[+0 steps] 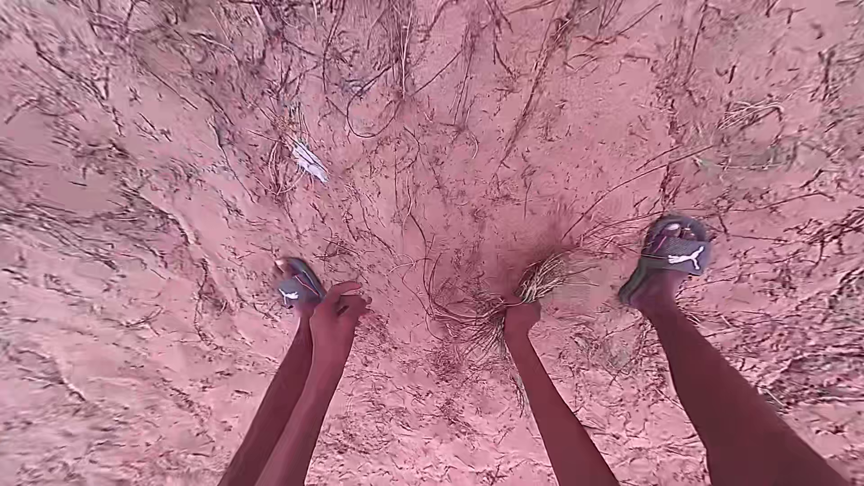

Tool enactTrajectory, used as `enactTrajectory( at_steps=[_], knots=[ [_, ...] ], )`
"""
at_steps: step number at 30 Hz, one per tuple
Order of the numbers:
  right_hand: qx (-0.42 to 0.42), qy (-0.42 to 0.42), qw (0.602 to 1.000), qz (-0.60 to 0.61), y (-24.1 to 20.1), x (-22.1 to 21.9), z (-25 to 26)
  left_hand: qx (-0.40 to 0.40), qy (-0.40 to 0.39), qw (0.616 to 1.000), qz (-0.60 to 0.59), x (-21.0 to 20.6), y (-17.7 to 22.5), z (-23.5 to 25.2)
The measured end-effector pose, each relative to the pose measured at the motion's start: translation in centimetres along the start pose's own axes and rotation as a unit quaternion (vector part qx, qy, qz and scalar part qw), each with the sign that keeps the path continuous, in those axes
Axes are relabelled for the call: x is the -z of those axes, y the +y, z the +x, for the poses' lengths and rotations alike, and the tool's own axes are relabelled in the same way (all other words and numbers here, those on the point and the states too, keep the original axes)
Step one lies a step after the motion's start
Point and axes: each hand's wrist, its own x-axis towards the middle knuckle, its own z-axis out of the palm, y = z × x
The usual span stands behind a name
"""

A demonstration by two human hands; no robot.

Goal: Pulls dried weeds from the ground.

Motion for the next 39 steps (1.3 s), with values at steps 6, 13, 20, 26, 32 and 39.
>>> enactTrajectory(
  at_steps=[6, 13, 20, 26, 32, 39],
  knots=[
    [0.278, -0.165, 0.903, -0.285, -14.7, -5.1, -11.3, 0.031, 0.001, 0.997, -0.066, 4.8, 0.8, -0.1],
    [0.315, -0.021, 0.932, -0.178, -31.6, -16.8, -9.2, 0.037, -0.016, 0.984, -0.175, 11.9, 0.3, 0.0],
    [0.375, -0.132, 0.867, -0.3, -31.9, -33.8, -15.5, 0.004, -0.083, 0.978, -0.193, 16.4, -0.5, -0.7],
    [0.35, -0.059, 0.875, -0.331, -29.7, -40.3, -19.9, -0.011, -0.079, 0.972, -0.221, 19.9, -0.3, -1.0],
    [0.406, -0.052, 0.811, -0.418, -30.8, -39.4, -18.4, -0.035, -0.062, 0.975, -0.212, 21.0, 0.2, -0.6],
    [0.415, -0.114, 0.826, -0.365, -26.6, -29.2, -16.5, 0.011, -0.041, 0.981, -0.191, 18.2, 1.0, -0.5]
  ],
)
